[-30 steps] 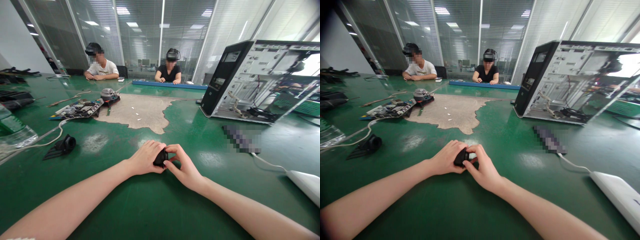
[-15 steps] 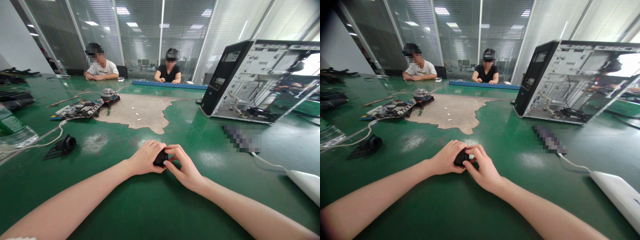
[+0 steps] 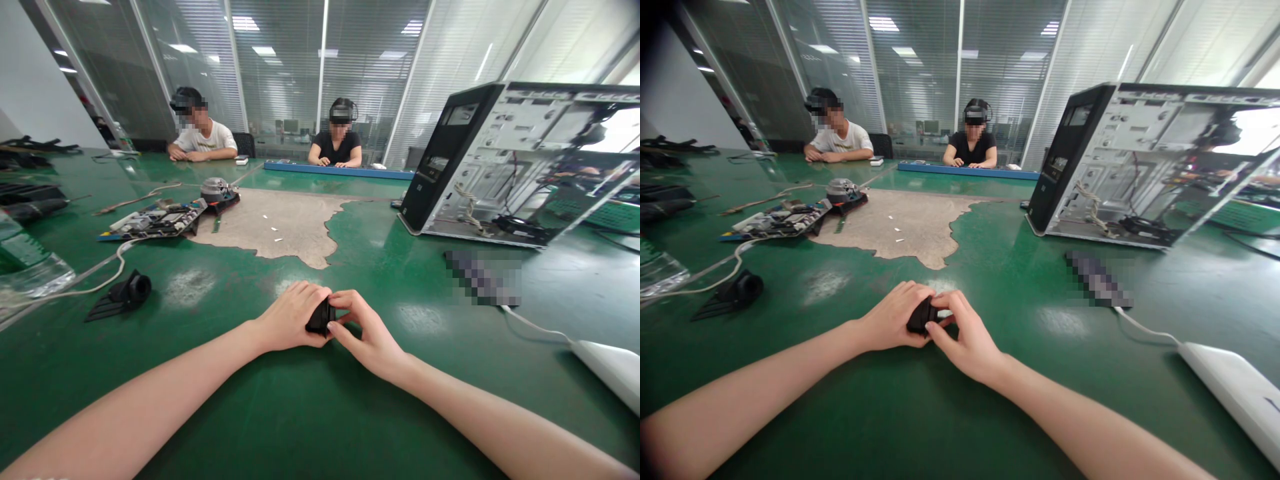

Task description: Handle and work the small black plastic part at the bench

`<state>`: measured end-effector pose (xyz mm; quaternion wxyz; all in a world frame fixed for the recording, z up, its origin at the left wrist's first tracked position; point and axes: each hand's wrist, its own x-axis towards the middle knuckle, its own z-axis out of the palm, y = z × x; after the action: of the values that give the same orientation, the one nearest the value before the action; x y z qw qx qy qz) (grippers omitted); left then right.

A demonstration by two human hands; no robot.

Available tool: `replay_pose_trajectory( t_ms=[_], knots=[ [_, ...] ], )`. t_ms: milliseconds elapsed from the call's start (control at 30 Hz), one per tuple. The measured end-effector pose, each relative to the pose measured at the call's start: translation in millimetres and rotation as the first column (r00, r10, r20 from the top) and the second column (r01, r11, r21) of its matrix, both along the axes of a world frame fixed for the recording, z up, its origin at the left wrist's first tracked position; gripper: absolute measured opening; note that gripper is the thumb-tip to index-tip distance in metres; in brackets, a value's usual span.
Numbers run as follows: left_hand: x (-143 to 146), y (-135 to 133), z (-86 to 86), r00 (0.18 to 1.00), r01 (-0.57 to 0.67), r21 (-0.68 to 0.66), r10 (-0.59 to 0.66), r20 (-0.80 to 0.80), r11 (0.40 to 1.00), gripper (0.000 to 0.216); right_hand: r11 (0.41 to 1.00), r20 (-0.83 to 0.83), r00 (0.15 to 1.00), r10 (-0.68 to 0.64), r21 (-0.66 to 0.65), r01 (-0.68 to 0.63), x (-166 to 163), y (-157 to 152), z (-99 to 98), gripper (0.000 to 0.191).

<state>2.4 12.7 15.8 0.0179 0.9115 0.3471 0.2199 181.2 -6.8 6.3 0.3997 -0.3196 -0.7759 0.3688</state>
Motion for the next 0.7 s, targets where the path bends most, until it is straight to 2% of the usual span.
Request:
replay_pose_trajectory(
  t_ms=[67,133,333,500,700],
  knots=[
    [0.5,-0.1,0.3,1.000,-0.001,0.002,0.001,0.003,1.000,0.042,0.997,0.004,1.000,-0.010,0.073,0.009,0.3,-1.0,0.5,0.018],
    [1.1,-0.1,0.4,1.000,-0.005,-0.001,0.005,0.002,1.000,0.041,0.997,-0.001,1.000,-0.014,0.077,0.014,0.1,-0.9,-0.1,0.017],
    [0.3,0.1,-0.4,1.000,-0.016,-0.013,0.016,-0.003,1.000,0.045,0.997,-0.006,1.000,-0.027,-0.075,0.027,-1.2,3.3,-4.2,0.028],
    [-0.2,1.0,-2.1,1.000,-0.014,-0.001,0.014,-0.005,1.000,0.048,0.984,0.004,1.000,0.019,-0.175,-0.018,-0.4,3.6,-3.4,0.025],
    [0.6,1.0,-1.9,1.000,-0.001,0.012,0.001,0.003,1.000,0.046,1.000,-0.018,1.000,-0.005,0.010,0.006,-0.7,0.2,-1.5,0.020]
  ],
)
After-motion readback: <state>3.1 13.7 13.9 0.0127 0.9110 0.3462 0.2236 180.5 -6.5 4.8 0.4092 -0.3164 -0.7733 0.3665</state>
